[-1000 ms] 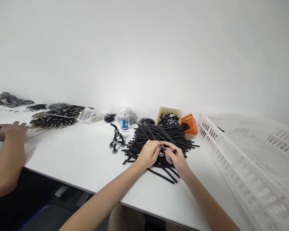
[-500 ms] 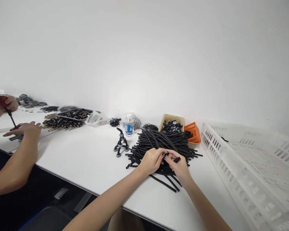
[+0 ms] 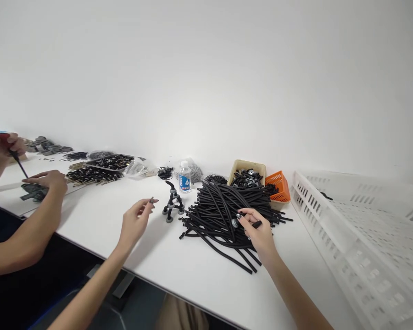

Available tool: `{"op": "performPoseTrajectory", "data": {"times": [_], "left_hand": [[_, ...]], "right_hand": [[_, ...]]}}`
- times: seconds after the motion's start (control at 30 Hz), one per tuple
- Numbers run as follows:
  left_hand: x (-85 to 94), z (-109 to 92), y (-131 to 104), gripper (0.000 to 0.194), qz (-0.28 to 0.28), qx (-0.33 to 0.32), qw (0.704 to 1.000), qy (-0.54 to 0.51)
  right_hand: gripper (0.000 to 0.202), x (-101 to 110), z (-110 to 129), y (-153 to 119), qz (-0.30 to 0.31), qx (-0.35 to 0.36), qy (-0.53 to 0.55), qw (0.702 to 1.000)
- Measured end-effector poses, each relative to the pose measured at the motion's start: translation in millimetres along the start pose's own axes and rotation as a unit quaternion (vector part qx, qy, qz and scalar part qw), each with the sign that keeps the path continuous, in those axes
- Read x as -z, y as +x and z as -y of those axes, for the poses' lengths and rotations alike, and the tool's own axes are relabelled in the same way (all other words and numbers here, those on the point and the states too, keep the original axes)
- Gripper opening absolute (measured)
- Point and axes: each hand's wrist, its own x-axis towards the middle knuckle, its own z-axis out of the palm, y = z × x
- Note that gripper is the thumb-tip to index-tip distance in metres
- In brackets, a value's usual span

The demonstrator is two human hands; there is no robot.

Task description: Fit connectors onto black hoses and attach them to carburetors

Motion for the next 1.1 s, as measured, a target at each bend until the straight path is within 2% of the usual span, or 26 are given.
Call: {"op": "performPoseTrajectory", "data": {"times": [0.03, 0.1, 0.17, 0.23, 0.33, 0.43, 0.5, 0.57, 0.63, 0.67, 0.73, 0.8, 0.83, 0.87, 0.9, 0.97, 1.0, 1.03, 1.07, 1.1], "left_hand": [[-0.3, 15, 18, 0.039, 0.059, 0.05, 0.997, 0.022], [-8.3, 41, 53, 0.044, 0.141, 0.089, 0.983, 0.071], [-23.0, 58, 80, 0.041, 0.155, 0.088, 0.975, 0.13], [-40.3, 66, 98, 0.033, 0.164, 0.087, 0.972, 0.142], [-64.2, 70, 111, 0.023, 0.172, 0.091, 0.972, 0.131], [-78.2, 69, 115, 0.021, 0.176, 0.101, 0.974, 0.098], [-78.4, 69, 116, 0.028, 0.182, 0.111, 0.975, 0.062], [-70.2, 70, 116, 0.037, 0.185, 0.123, 0.975, 0.024], [-54.8, 67, 112, 0.041, 0.143, 0.144, 0.979, -0.034], [-45.6, 64, 107, 0.041, 0.09, 0.159, 0.98, -0.079], [-27.9, 52, 88, 0.035, -0.063, 0.167, 0.973, -0.147], [-16.4, 30, 59, 0.027, -0.19, 0.113, 0.96, -0.17], [-14.4, 15, 41, 0.022, -0.212, 0.064, 0.958, -0.18], [-15.4, -3, 23, 0.018, -0.18, 0.011, 0.965, -0.189], [-19.3, -21, 5, 0.017, -0.11, -0.038, 0.974, -0.194], [-35.0, -61, -22, 0.014, 0.069, -0.135, 0.972, -0.18], [-46.1, -80, -31, 0.016, 0.164, -0.186, 0.957, -0.15], [-58.7, -98, -35, 0.022, 0.233, -0.233, 0.937, -0.118], [-72.3, -113, -36, 0.027, 0.272, -0.27, 0.919, -0.089], [-86.6, -125, -34, 0.03, 0.285, -0.298, 0.908, -0.076]], "right_hand": [[0.032, 0, 0, 0, 0.003, 0.001, -0.004, 1.0], [0.033, 0, 0, 0, 0.007, 0.003, -0.011, 1.0], [0.033, 1, 0, 0, 0.011, 0.002, -0.017, 1.0], [0.033, 1, 0, 0, 0.013, 0.0, -0.021, 1.0], [0.032, 1, 1, 0, 0.011, 0.001, -0.031, 0.999], [0.03, 0, 3, -1, 0.009, 0.001, -0.038, 0.999], [0.029, 0, 5, -1, 0.01, -0.001, -0.041, 0.999], [0.027, 0, 5, -1, 0.01, -0.001, -0.043, 0.999], [0.025, 0, 4, -1, 0.012, 0.002, -0.044, 0.999], [0.025, 0, 3, -1, 0.014, 0.004, -0.044, 0.999], [0.024, -1, 1, 0, 0.018, 0.012, -0.044, 0.999], [0.023, -2, 0, 0, 0.024, 0.02, -0.045, 0.999], [0.022, -3, -1, 0, 0.027, 0.023, -0.045, 0.998], [0.021, -3, -1, 0, 0.031, 0.025, -0.047, 0.998], [0.021, -4, -1, 0, 0.034, 0.028, -0.048, 0.998], [0.02, -4, -1, 0, 0.04, 0.032, -0.049, 0.997], [0.02, -3, -1, 0, 0.044, 0.035, -0.048, 0.997], [0.021, -2, -1, 0, 0.05, 0.036, -0.047, 0.997], [0.022, -1, 0, 0, 0.055, 0.034, -0.045, 0.997], [0.023, 1, 1, 0, 0.056, 0.032, -0.04, 0.997]]}}
